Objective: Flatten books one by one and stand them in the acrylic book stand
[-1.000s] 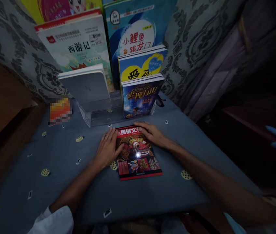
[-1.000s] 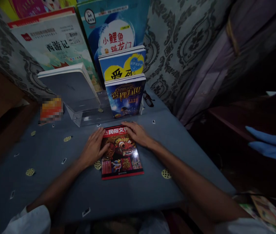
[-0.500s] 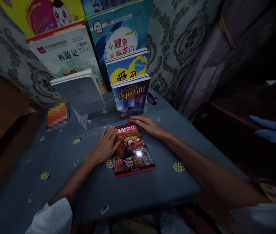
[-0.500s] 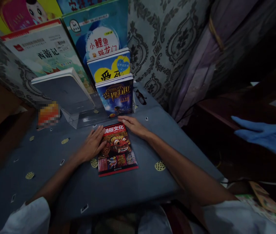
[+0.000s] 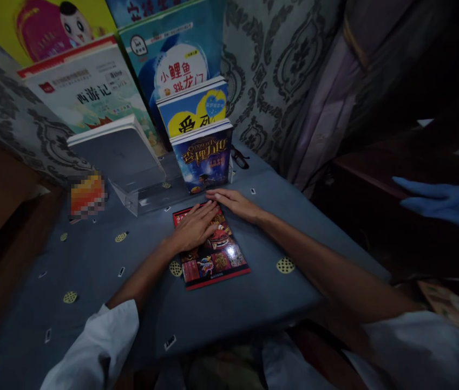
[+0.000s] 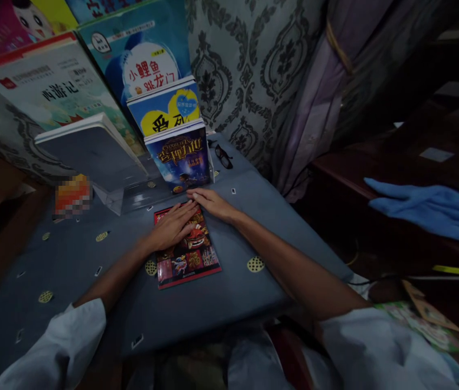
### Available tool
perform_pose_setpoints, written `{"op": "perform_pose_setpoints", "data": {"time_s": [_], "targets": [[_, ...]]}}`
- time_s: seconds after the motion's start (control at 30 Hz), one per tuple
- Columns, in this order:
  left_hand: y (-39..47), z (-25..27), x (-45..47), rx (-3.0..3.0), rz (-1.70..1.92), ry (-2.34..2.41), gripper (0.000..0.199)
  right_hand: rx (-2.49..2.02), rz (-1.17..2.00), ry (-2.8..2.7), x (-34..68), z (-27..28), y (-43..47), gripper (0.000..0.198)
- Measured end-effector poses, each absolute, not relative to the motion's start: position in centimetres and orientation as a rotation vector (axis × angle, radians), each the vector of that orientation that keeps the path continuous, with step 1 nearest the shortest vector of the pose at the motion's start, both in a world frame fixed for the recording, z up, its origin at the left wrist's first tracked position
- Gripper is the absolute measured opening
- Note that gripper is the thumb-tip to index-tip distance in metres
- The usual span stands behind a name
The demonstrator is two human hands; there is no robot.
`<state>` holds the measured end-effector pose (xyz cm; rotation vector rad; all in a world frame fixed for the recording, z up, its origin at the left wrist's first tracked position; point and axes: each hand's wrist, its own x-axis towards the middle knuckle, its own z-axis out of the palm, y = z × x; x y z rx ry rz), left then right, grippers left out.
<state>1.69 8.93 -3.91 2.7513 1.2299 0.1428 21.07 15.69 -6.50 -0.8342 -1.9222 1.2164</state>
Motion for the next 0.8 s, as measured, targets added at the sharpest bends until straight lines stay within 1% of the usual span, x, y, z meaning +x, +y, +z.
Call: {"op": "perform_pose_setpoints", "data": {"time_s": [0.27, 0.53, 0.7, 0.8], "targets": [[6.2, -3.4, 2.6, 2.784, 0.127, 1.038, 0.051, -0.799, 1.144, -1.934, 20.9, -6.9, 15.6, 0.036], [0.1, -2.7, 4.4, 2.802, 0.043, 0.589, 0.053, -0.846, 1.057, -1.987, 20.8, -6.9, 15.3, 0.035], [-0.7, -2.3, 4.6, 2.744, 0.133, 0.562, 0.057, -0.843, 1.002, -2.036, 20.7, -7.0, 15.1, 0.036], [0.8, -2.4, 3.3, 2.707, 0.176, 0.678, 0.057, -0.847, 0.979, -2.052, 20.7, -7.0, 15.1, 0.036]]}}
